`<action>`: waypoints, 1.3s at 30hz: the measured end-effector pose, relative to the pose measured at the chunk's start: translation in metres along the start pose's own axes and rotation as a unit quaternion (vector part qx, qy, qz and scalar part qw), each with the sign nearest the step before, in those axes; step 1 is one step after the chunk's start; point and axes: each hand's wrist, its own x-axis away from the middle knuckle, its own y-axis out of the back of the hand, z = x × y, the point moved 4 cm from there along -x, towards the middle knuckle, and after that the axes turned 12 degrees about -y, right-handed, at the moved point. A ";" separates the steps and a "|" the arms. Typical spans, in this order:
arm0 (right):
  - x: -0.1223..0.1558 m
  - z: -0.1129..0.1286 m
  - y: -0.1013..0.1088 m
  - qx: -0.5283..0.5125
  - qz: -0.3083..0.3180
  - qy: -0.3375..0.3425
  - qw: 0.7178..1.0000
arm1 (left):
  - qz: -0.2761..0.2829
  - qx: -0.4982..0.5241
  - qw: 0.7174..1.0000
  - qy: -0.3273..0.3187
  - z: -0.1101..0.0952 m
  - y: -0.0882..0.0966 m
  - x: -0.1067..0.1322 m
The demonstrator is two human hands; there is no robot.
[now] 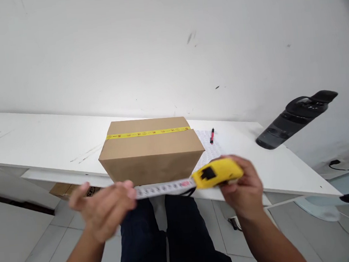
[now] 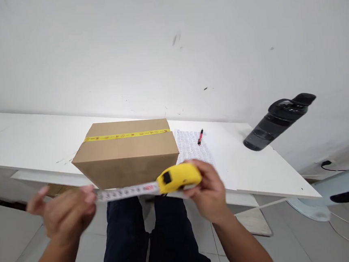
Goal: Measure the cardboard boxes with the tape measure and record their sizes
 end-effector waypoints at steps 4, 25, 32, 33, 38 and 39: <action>-0.039 -0.007 0.044 0.011 -0.181 0.028 0.983 | -0.089 -0.144 0.985 -0.012 0.063 0.011 0.005; -0.073 -0.039 0.026 0.069 -0.089 -0.057 0.992 | 0.026 0.004 0.992 0.127 0.069 -0.012 -0.020; -0.051 -0.016 0.043 0.059 -0.103 -0.024 0.993 | 0.020 -0.165 0.985 0.051 0.046 0.013 -0.007; -0.042 -0.011 0.045 0.062 -0.092 -0.023 0.994 | 0.018 -0.174 0.984 0.030 0.036 0.018 -0.006; 0.007 0.008 0.024 0.094 0.050 -0.036 0.994 | 0.012 -0.078 0.986 -0.145 -0.043 0.014 -0.020; 0.014 0.009 0.014 0.094 0.089 -0.038 0.991 | 0.014 -0.047 0.985 -0.168 -0.059 0.006 -0.025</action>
